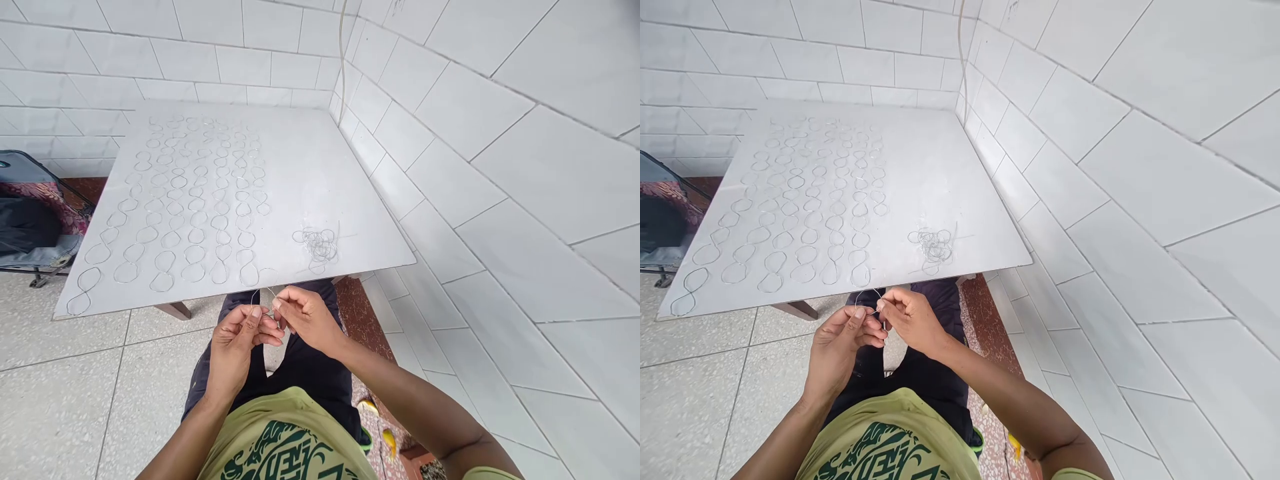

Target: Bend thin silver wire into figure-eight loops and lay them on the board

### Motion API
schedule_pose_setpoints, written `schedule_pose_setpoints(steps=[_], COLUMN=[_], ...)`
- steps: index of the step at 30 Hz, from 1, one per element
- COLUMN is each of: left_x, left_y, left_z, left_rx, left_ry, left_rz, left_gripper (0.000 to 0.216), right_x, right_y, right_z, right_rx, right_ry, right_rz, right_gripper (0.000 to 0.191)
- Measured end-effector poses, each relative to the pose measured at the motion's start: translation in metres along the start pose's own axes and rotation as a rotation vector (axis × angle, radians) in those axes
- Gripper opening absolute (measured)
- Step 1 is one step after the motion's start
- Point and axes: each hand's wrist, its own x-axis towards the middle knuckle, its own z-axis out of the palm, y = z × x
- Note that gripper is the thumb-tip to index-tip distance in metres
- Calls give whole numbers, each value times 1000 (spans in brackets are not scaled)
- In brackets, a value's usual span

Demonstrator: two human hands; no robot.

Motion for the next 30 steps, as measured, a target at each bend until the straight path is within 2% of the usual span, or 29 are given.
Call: schedule_pose_setpoints(steps=[5, 9, 12, 15, 18, 22, 30], left_x=[-3, -6, -9, -15, -20, -19, -10], left_y=[-1, -17, -38, -58, -67, -67, -71], left_z=[-4, -19, -37, -54, -64, -68, -73], left_rx=[70, 212, 317, 369, 386, 407, 423], left_ry=[-82, -95, -81, -50, -17, 18, 28], left_rz=[17, -19, -68, -114, -150, -158, -116], left_gripper=[43, 40, 41, 44, 47, 50, 42], right_x=[33, 90, 132, 158, 169, 172, 180], right_y=[-19, -41, -52, -53, -48, -43, -38], right_z=[-28, -65, -81, -82, -76, -71, -71], right_rx=[-205, -421, -530, -613, -674, -707, -769], right_ry=[17, 84, 80, -20, -99, -72, -49], right_rz=[-73, -144, -63, 54, 132, 191, 194], right_gripper=[29, 25, 22, 20, 20, 26, 33])
